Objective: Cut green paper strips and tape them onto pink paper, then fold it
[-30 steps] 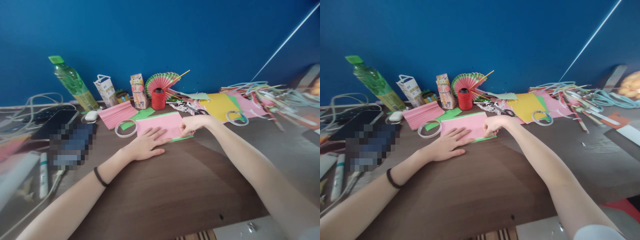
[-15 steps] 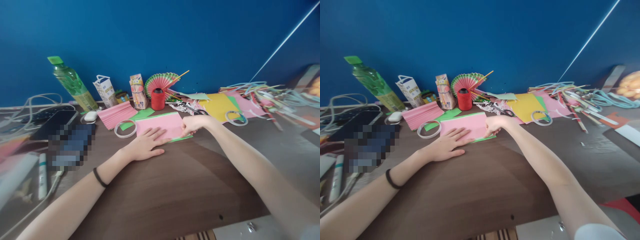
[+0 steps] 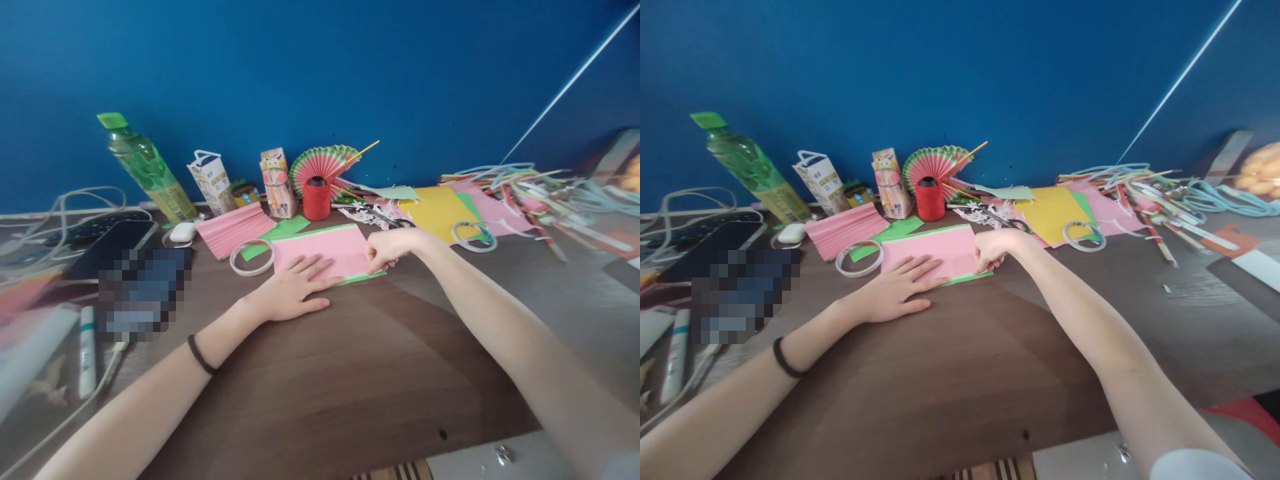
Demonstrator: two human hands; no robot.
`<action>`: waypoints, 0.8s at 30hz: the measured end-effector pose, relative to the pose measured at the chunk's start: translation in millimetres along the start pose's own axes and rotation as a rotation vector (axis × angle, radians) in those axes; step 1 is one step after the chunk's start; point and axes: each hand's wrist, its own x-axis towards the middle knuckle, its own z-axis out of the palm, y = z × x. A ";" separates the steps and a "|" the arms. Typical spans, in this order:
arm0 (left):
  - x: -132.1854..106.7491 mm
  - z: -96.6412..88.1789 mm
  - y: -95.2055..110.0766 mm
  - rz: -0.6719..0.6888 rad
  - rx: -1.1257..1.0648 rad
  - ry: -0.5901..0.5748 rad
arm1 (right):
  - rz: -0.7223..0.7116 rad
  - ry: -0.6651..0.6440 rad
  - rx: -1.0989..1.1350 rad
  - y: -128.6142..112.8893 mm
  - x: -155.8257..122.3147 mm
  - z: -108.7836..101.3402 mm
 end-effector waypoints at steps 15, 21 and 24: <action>0.3 -1.4 0.5 -0.006 -0.009 -0.013 | 0.149 0.026 -0.066 15.8 -9.1 -8.8; -0.5 0.8 -0.9 0.006 -0.012 0.002 | 0.112 0.058 0.024 12.7 -17.6 -10.3; -0.5 1.4 -1.5 0.008 -0.016 0.009 | 0.128 0.125 -0.009 7.4 -21.9 -10.9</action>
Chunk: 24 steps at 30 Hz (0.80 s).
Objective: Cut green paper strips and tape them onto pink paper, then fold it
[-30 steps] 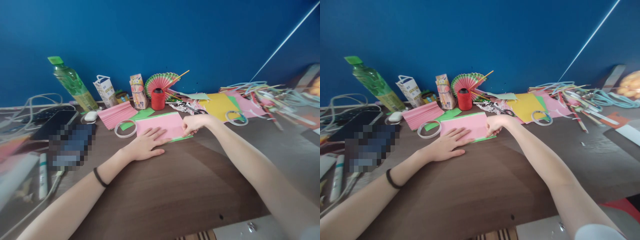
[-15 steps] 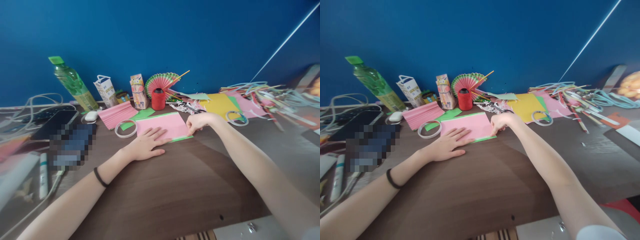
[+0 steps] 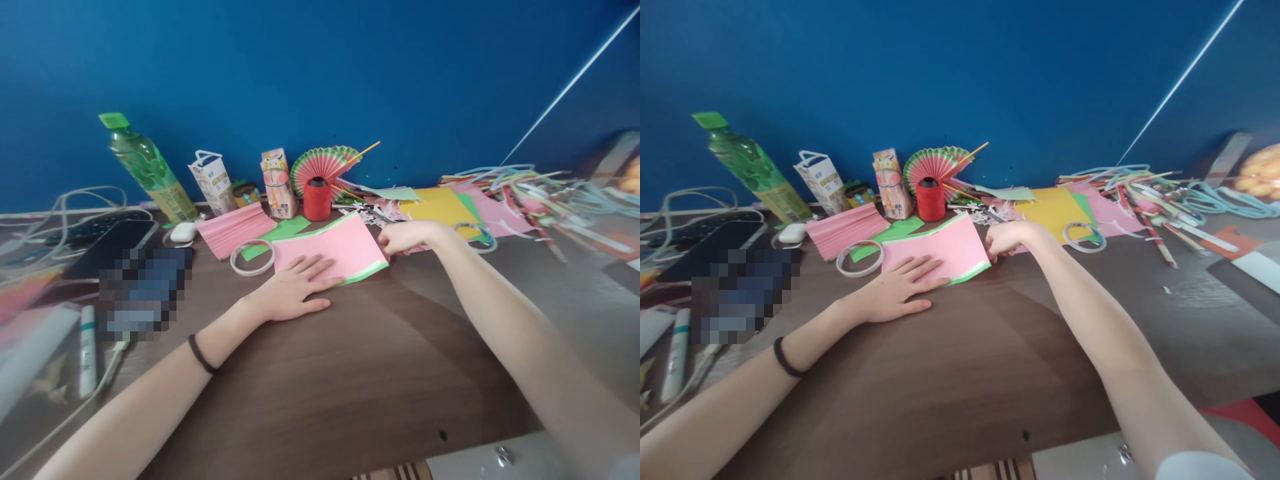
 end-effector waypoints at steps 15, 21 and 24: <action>0.8 -3.8 1.7 -0.011 -0.015 -0.027 | -0.036 -0.008 -0.182 -9.6 19.7 13.3; 1.9 -4.8 1.0 -0.011 -0.058 -0.046 | -0.052 -0.057 -0.119 -4.0 23.3 12.8; 1.4 -8.9 -3.1 -0.005 -0.112 -0.062 | -0.071 -0.068 -0.104 0.2 23.9 11.9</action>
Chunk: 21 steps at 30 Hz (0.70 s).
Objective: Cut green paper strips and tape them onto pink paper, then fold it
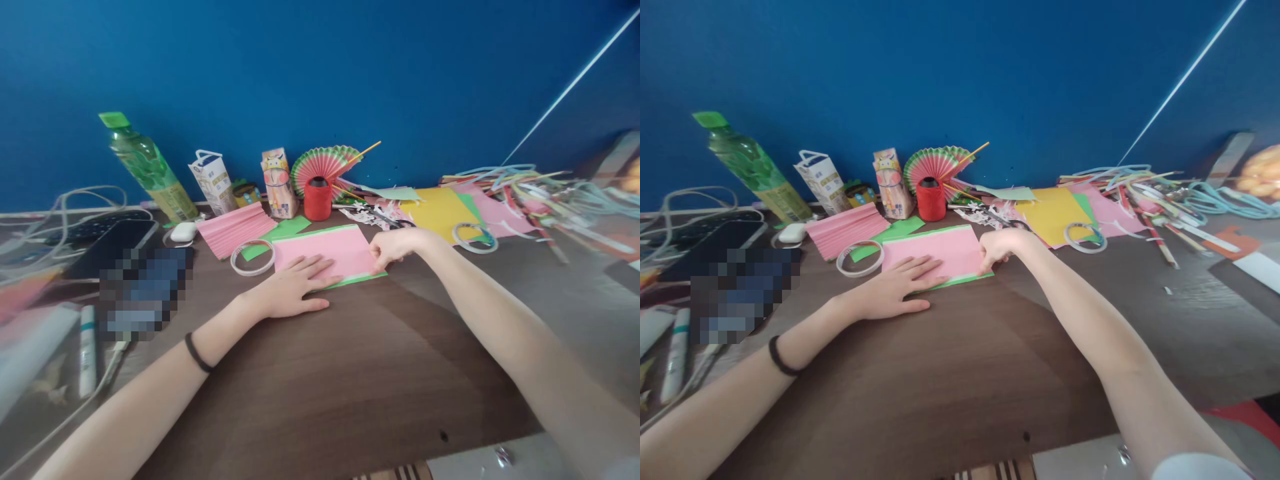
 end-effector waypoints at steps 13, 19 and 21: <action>-8.6 -22.7 -21.9 -0.050 -0.209 -0.053 | 0.032 0.046 -0.037 -6.4 -5.0 0.5; -7.6 -21.9 -20.7 -0.050 -0.190 -0.063 | -0.098 0.209 -0.077 -30.6 -7.1 6.6; -7.7 -21.2 -21.2 -0.046 -0.196 -0.053 | -0.111 0.268 -0.080 -39.7 -4.4 12.3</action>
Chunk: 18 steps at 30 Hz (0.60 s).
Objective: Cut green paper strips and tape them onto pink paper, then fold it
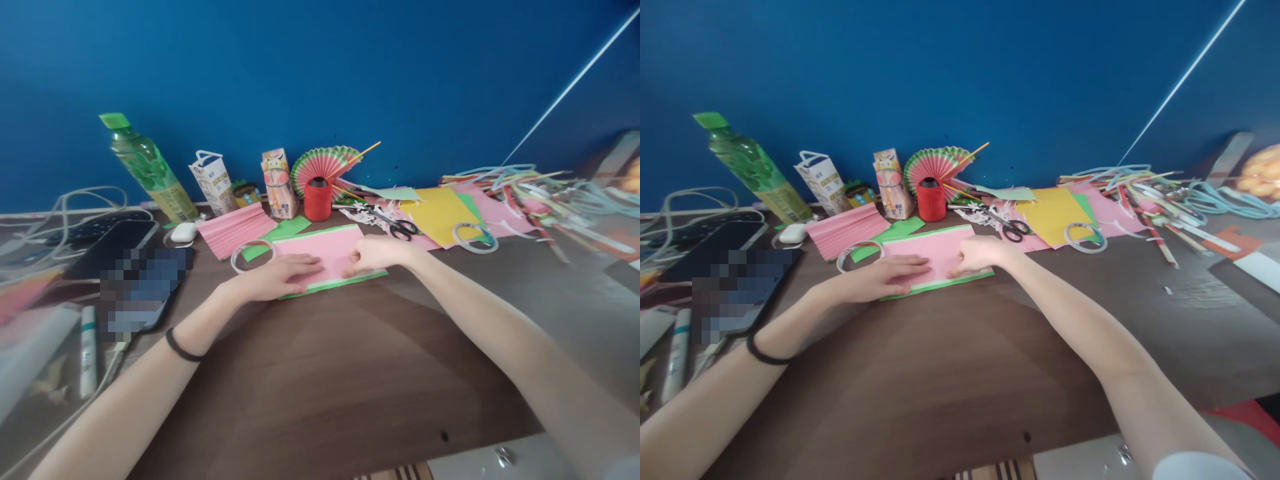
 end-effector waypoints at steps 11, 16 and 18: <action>0.2 -1.7 0.4 -0.001 -0.016 -0.020 | 0.110 -0.171 -0.059 18.3 -0.9 -7.3; 0.0 -1.0 -1.6 0.019 -0.014 -0.020 | 0.190 -0.189 0.011 45.0 -4.2 -11.0; 0.2 0.0 -3.5 0.021 -0.012 -0.024 | 0.206 -0.199 0.035 51.6 -5.4 -11.8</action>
